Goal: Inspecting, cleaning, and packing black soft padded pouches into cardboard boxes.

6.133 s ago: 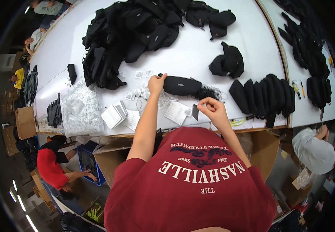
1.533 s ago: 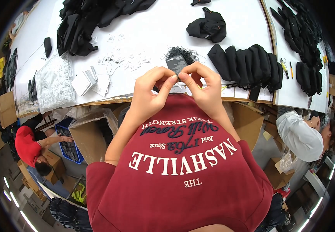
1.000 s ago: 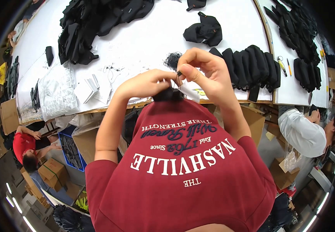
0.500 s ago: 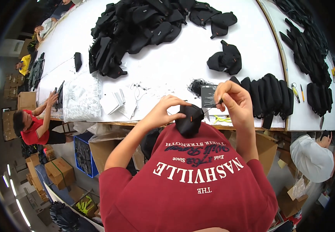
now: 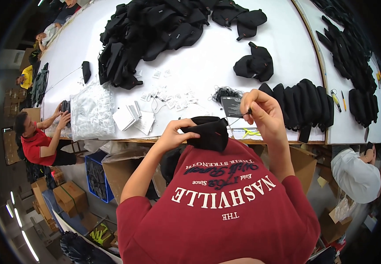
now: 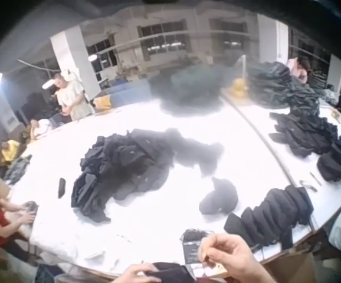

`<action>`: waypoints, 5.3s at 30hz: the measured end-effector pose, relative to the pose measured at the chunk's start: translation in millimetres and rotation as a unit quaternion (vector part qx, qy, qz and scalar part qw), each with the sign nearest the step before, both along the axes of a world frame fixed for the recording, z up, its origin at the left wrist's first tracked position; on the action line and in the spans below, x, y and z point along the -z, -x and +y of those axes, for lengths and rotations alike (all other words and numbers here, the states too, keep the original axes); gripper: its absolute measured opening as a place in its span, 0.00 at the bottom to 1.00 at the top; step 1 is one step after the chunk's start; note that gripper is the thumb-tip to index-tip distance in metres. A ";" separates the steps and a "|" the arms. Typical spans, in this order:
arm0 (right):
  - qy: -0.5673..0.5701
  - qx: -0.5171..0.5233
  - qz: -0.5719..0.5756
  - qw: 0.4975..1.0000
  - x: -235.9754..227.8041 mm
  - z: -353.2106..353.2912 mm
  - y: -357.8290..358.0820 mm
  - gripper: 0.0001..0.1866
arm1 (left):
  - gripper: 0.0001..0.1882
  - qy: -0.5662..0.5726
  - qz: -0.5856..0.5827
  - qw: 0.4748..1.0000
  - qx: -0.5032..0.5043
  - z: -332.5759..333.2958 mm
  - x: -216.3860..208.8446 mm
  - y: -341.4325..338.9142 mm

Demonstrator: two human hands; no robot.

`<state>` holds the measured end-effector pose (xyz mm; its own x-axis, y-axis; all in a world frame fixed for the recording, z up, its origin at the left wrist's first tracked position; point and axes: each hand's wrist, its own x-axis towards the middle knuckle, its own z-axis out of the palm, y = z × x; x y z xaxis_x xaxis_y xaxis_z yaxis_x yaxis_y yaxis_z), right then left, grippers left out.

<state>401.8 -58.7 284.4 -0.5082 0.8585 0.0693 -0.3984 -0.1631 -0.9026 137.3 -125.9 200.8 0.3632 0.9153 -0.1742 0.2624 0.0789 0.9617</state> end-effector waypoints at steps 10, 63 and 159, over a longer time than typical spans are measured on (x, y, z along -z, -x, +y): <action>-0.041 0.010 -0.016 0.999 13.2 -2.6 -3.8 0.13 | 0.08 0.220 -0.106 0.961 -0.129 -20.8 -2.4 -10.7; 0.445 0.127 0.237 0.854 131.2 30.5 30.6 0.11 | 0.14 0.178 0.017 0.983 -0.027 -67.9 -55.1 21.8; -0.443 0.052 -0.375 0.813 -38.6 10.1 65.5 0.06 | 0.13 0.021 -0.344 0.938 -0.048 45.2 -47.8 1.2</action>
<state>336.3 -48.6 323.0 -0.6204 0.6819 0.3875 0.3478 0.6821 -0.6433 136.1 -80.7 248.6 0.3195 0.9469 0.0353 -0.4289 0.1113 0.8965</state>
